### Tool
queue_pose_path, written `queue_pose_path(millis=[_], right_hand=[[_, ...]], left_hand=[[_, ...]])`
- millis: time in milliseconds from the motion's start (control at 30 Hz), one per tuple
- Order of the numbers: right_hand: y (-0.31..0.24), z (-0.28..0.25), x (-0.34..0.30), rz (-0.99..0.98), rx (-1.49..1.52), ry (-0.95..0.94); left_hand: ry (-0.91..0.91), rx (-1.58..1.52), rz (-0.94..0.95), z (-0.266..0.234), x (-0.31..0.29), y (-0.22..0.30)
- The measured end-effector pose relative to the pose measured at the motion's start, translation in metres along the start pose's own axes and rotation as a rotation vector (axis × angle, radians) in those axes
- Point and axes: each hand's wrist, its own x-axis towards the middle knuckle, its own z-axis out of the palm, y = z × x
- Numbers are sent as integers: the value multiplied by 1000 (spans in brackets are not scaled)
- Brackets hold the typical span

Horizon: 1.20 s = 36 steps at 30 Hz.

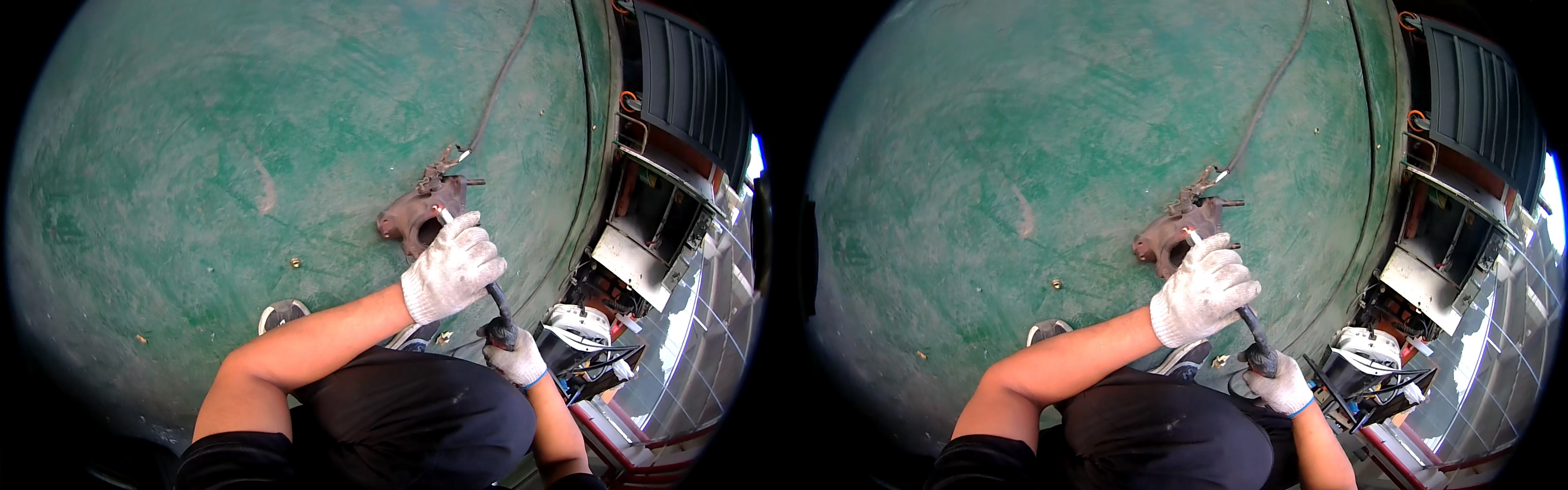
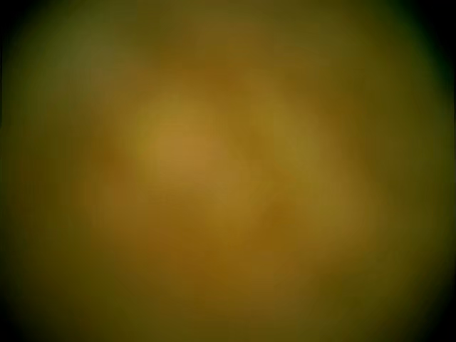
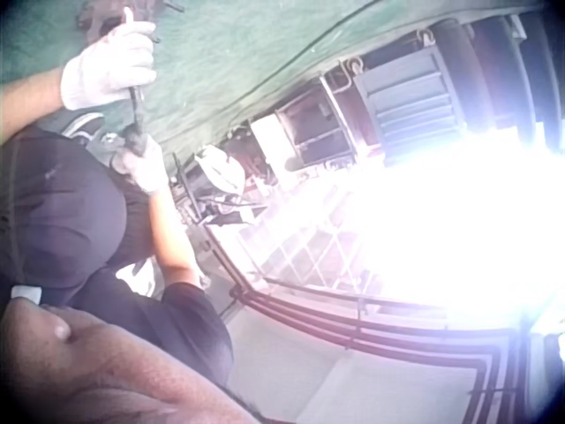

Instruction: The person puts on gloves, picks up a welding torch, and welds a small metal part on the floor. They reposition the part and continue welding different areas while seated.

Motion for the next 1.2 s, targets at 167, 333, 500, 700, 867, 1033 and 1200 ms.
queue_pose_path(millis=[167, 333, 500, 700, 867, 1033, 1200], right_hand=[[-1, -15, 4, 16, -1, -39], [5, -25, 9, -37, 35, -43], [-4, -31, 6, -32, 40, -57], [-10, -40, 6, -21, -26, -51], [-17, -43, 5, -13, -113, -32], [-18, -45, 4, -34, -134, -32], [-21, -46, 0, -58, -215, -9]], left_hand=[[36, -23, -19, 1, 0, 2], [42, -24, -20, 1, 0, 3], [61, -15, -20, 1, -1, 3], [68, -11, -31, 1, -1, 4], [84, -5, -34, 0, 0, 4], [99, -30, -43, -1, 1, 3], [117, -33, -33, 0, 1, 2]])
